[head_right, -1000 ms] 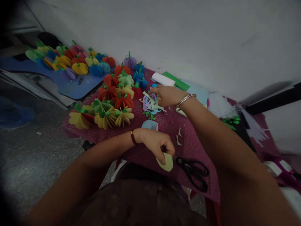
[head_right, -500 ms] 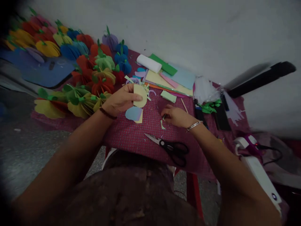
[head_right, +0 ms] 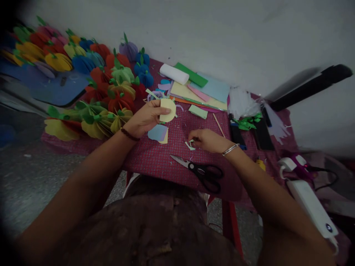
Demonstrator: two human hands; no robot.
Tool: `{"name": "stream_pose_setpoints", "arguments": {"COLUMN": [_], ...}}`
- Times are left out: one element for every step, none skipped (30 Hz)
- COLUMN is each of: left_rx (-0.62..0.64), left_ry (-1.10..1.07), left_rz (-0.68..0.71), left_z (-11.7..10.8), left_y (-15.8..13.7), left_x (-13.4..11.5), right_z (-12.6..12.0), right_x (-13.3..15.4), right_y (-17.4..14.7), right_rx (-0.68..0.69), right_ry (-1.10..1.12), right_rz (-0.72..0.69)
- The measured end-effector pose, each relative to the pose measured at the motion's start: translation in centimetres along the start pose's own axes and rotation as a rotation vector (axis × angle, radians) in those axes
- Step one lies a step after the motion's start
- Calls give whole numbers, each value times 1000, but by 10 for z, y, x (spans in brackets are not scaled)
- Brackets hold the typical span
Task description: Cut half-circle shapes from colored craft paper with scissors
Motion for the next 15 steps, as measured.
{"name": "stream_pose_setpoints", "arguments": {"left_rx": [-6, -8, -7, -4, -1, 2, 6, 10, 16, 21, 26, 31, 36, 40, 44], "left_ry": [0, 0, -1, -1, 0, 1, 3, 4, 6, 7, 9, 12, 17, 22, 27], "left_rz": [-6, -11, -14, -17, -20, -24, -26, -27, -28, -26, -25, -24, -25, -26, -28], "left_z": [0, 0, 0, 0, 0, 1, 1, 2, 2, 2, 3, 3, 3, 4, 4], "left_y": [1, 1, 1, 0, 0, -1, -1, -1, -1, -2, -2, -2, -2, -2, -1], "left_x": [0, 1, 1, 1, 1, 0, 0, 0, -1, -1, -1, -1, -1, 0, 0], "right_z": [2, 4, 6, 7, 8, 8, 9, 9, 8, 8, 8, 8, 8, 8, 8], "right_x": [5, 8, 11, 13, 14, 15, 14, 14, 13, 13, 12, 12, 12, 12, 11], "right_y": [0, 0, 0, 1, 1, 2, 2, 3, 3, 4, 4, 4, 4, 4, 4], "right_rx": [8, 12, 16, 23, 33, 47, 63, 76, 84, 88, 93, 97, 104, 110, 113], "right_ry": [-19, -47, -73, -96, -115, -131, -146, -163, -187, -217, -249, -278, -300, -314, -315], "right_rz": [-29, -56, -74, -83, -84, -79, -72, -62, -52, -41, -34, -31, -31, -31, -27]}}
Point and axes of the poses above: each hand's wrist, its own y-axis towards the middle knuckle, its own z-axis out of the palm, x = y × z, the point moved 5 cm from there along y, towards the middle knuckle, and after that the axes turned 11 degrees about y, right-handed, at the moved point
